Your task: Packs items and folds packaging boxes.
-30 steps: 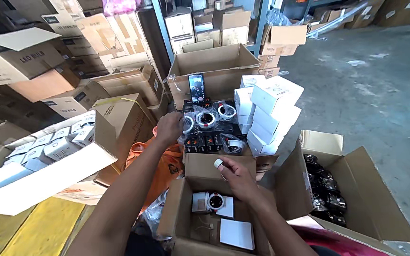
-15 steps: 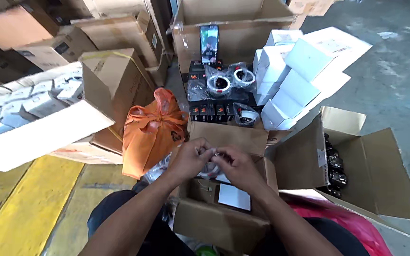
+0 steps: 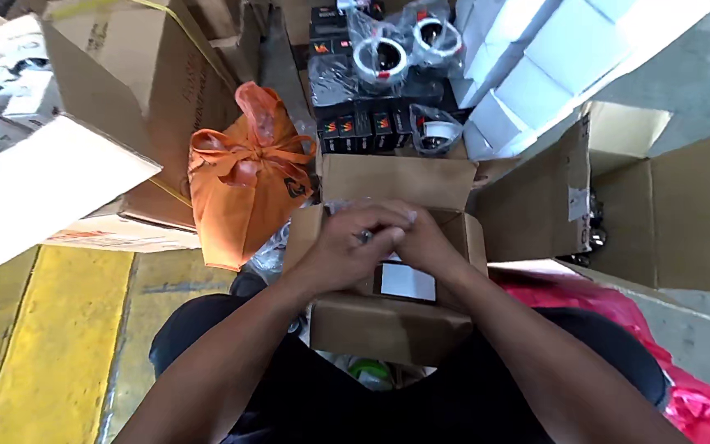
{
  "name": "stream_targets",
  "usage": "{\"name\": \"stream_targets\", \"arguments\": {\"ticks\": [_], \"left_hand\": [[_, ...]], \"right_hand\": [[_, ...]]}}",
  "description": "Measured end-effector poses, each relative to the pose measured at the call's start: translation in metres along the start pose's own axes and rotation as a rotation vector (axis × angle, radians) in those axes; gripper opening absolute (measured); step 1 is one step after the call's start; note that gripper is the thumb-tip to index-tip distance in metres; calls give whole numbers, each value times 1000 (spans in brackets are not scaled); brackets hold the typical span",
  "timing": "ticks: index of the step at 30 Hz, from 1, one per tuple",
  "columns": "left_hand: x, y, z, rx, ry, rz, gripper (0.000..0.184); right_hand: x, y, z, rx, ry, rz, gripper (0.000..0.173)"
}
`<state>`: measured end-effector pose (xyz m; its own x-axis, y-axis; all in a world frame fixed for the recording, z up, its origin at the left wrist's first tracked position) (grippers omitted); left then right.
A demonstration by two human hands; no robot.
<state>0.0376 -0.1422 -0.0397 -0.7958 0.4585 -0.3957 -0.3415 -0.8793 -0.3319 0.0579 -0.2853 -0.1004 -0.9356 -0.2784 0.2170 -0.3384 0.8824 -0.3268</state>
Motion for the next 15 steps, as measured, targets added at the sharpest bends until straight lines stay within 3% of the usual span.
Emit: {"name": "stream_targets", "arguments": {"ticks": [1,3,5,6,8,12,15], "left_hand": [[-2,-6,4,10,38,93,21],[-5,-17,-2,32,29,271,25],[-6,-15,-23,15,-90,391,22],[-6,-6,-38,-21,-180,368,22],[-4,31,-77,-146,-351,143,23],[28,157,-177,-337,-577,-670,43],[44,231,-197,-376,-717,-1006,57]], "right_hand": [[1,-9,-4,23,26,24,15],[0,-32,-7,94,80,105,21],[0,-62,-9,137,98,224,25],[3,-77,-11,124,92,287,26],[15,-102,-14,31,68,368,27],[33,-116,-14,-239,29,391,27],[29,-114,-16,-346,43,280,28]]}}
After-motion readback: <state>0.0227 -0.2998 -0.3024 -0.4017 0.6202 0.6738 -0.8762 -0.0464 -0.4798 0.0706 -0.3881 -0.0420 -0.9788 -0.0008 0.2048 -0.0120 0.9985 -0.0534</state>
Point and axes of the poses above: each hand's wrist, its own x-axis away from the middle knuckle, its own y-axis out of the palm, z = x × y, the point moved 5 cm from there along -x, towards the middle knuckle, and after that the axes turned 7 degrees about y, right-handed, at the moved point
